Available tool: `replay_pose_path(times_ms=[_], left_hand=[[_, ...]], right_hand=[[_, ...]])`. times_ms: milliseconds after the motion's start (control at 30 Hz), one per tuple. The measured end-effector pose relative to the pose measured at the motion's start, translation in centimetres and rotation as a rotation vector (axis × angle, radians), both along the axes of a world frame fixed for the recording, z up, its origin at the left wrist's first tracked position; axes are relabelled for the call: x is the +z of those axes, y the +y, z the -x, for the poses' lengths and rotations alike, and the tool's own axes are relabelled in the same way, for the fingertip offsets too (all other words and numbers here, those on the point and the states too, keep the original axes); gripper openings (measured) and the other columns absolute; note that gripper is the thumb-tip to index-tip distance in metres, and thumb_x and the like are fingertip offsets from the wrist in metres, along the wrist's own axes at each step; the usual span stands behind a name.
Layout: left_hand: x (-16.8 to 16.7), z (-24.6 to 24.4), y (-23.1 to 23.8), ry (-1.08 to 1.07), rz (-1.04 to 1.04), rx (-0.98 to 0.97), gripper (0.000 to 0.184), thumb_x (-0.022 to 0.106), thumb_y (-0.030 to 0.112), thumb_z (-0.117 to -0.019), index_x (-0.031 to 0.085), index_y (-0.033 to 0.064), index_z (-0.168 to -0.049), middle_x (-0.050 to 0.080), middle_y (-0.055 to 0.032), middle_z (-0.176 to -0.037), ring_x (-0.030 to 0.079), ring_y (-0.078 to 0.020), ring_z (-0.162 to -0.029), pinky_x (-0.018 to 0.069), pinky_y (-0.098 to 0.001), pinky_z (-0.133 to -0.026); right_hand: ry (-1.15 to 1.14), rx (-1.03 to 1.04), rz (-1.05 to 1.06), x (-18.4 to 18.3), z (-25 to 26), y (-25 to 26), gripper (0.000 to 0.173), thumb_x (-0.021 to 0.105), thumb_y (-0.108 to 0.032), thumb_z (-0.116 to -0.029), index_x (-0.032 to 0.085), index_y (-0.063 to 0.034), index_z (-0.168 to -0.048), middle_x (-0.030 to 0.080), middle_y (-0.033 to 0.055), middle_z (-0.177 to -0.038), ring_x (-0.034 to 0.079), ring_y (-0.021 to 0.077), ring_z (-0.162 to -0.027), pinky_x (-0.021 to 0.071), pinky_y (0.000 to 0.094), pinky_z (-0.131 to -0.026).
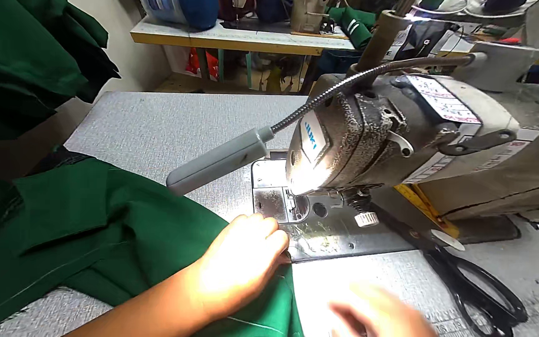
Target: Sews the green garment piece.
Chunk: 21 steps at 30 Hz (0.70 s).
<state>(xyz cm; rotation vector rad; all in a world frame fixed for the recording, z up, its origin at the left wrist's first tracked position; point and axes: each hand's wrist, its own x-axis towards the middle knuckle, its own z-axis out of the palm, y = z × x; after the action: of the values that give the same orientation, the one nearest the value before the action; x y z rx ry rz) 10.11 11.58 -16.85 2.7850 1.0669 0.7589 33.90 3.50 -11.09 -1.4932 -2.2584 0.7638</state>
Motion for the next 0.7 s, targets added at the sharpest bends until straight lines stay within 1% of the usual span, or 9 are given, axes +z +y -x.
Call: replay_pose_path(times_ms=[33, 100, 200, 300, 400, 500, 600, 633, 700], left_hand=[[-0.1, 0.1, -0.1, -0.015, 0.009, 0.006, 0.025, 0.051, 0.030, -0.1032, 0.066, 0.0129, -0.094, 0.061, -0.0040, -0.081, 0.062, -0.0228, -0.077, 0.0505, -0.0359, -0.064], [-0.5, 0.2, -0.2, -0.046, 0.013, 0.014, 0.025, 0.050, 0.030, -0.1041, 0.066, 0.0138, -0.094, 0.061, -0.0032, -0.082, 0.062, -0.0215, -0.078, 0.0498, -0.0350, -0.066], [-0.8, 0.3, -0.1, -0.070, 0.004, 0.009, 0.025, 0.049, 0.031, -0.1045, 0.065, 0.0148, -0.094, 0.059, -0.0024, -0.082, 0.061, -0.0207, -0.079, 0.0489, -0.0342, -0.069], [-0.9, 0.3, 0.0, -0.082, -0.008, 0.006, 0.023, 0.050, 0.030, -0.1035, 0.065, 0.0152, -0.092, 0.061, -0.0024, -0.082, 0.061, -0.0208, -0.078, 0.0489, -0.0339, -0.067], [-0.9, 0.5, 0.1, -0.093, 0.012, -0.001, 0.023, 0.051, 0.029, -0.1031, 0.066, 0.0160, -0.092, 0.061, -0.0016, -0.081, 0.060, -0.0202, -0.078, 0.0485, -0.0333, -0.067], [-0.4, 0.8, 0.3, -0.087, 0.074, -0.033, 0.023, 0.051, 0.029, -0.1031, 0.067, 0.0153, -0.093, 0.062, -0.0019, -0.082, 0.061, -0.0205, -0.079, 0.0501, -0.0332, -0.068], [0.2, 1.0, 0.2, -0.091, 0.139, -0.043, 0.024, 0.049, 0.029, -0.1038, 0.066, 0.0148, -0.093, 0.061, -0.0024, -0.082, 0.062, -0.0209, -0.080, 0.0507, -0.0337, -0.070], [0.3, 1.1, 0.1, -0.100, 0.152, -0.043, 0.025, 0.049, 0.029, -0.1042, 0.066, 0.0145, -0.094, 0.061, -0.0027, -0.082, 0.062, -0.0211, -0.081, 0.0508, -0.0340, -0.070], [0.8, 1.3, 0.2, -0.120, 0.186, -0.052, 0.026, 0.047, 0.029, -0.1053, 0.065, 0.0137, -0.096, 0.062, -0.0038, -0.085, 0.063, -0.0219, -0.083, 0.0512, -0.0346, -0.072]], right_hand=[[0.028, -0.085, -0.106, -0.7, 0.0, 2.3, 0.017, 0.068, -0.016, -0.0920, 0.074, -0.0027, -0.102, 0.072, 0.0107, -0.093, 0.069, 0.0201, -0.079, 0.0582, 0.0358, -0.068], [0.071, -0.183, -0.393, -3.8, 0.5, 7.2, 0.029, 0.071, -0.030, -0.0888, 0.070, -0.0084, -0.108, 0.075, 0.0034, -0.101, 0.070, 0.0119, -0.090, 0.0592, 0.0288, -0.075], [0.137, -0.208, -0.451, -6.4, 2.0, 11.3, 0.036, 0.074, -0.037, -0.0853, 0.074, -0.0071, -0.104, 0.075, 0.0039, -0.098, 0.070, 0.0154, -0.098, 0.0556, 0.0405, -0.094], [0.134, -0.189, -0.393, -6.8, 2.2, 11.8, 0.020, 0.067, -0.032, -0.0900, 0.074, -0.0136, -0.093, 0.074, -0.0036, -0.088, 0.070, 0.0088, -0.089, 0.0572, 0.0360, -0.088], [0.098, -0.117, -0.336, -5.6, 1.7, 10.2, 0.021, 0.059, -0.026, -0.0947, 0.077, -0.0176, -0.099, 0.074, -0.0064, -0.092, 0.069, 0.0064, -0.090, 0.0562, 0.0368, -0.089], [-0.014, -0.030, -0.422, -5.3, 1.7, 9.6, 0.025, 0.056, -0.024, -0.0924, 0.080, -0.0224, -0.098, 0.067, -0.0041, -0.082, 0.065, 0.0121, -0.082, 0.0541, 0.0373, -0.081], [-0.218, -0.044, -0.470, -6.1, -0.1, 11.5, 0.031, 0.050, -0.026, -0.0994, 0.078, -0.0144, -0.106, 0.076, 0.0081, -0.093, 0.075, 0.0271, -0.090, 0.0609, 0.0529, -0.077], [-0.254, -0.063, -0.480, -5.7, -0.7, 11.6, 0.033, 0.050, -0.029, -0.1010, 0.078, -0.0128, -0.104, 0.077, 0.0090, -0.094, 0.075, 0.0276, -0.091, 0.0608, 0.0535, -0.078], [-0.184, -0.022, -0.429, -3.4, -1.0, 10.4, 0.030, 0.054, -0.031, -0.1003, 0.079, -0.0135, -0.101, 0.077, 0.0054, -0.094, 0.074, 0.0194, -0.086, 0.0615, 0.0415, -0.075]])
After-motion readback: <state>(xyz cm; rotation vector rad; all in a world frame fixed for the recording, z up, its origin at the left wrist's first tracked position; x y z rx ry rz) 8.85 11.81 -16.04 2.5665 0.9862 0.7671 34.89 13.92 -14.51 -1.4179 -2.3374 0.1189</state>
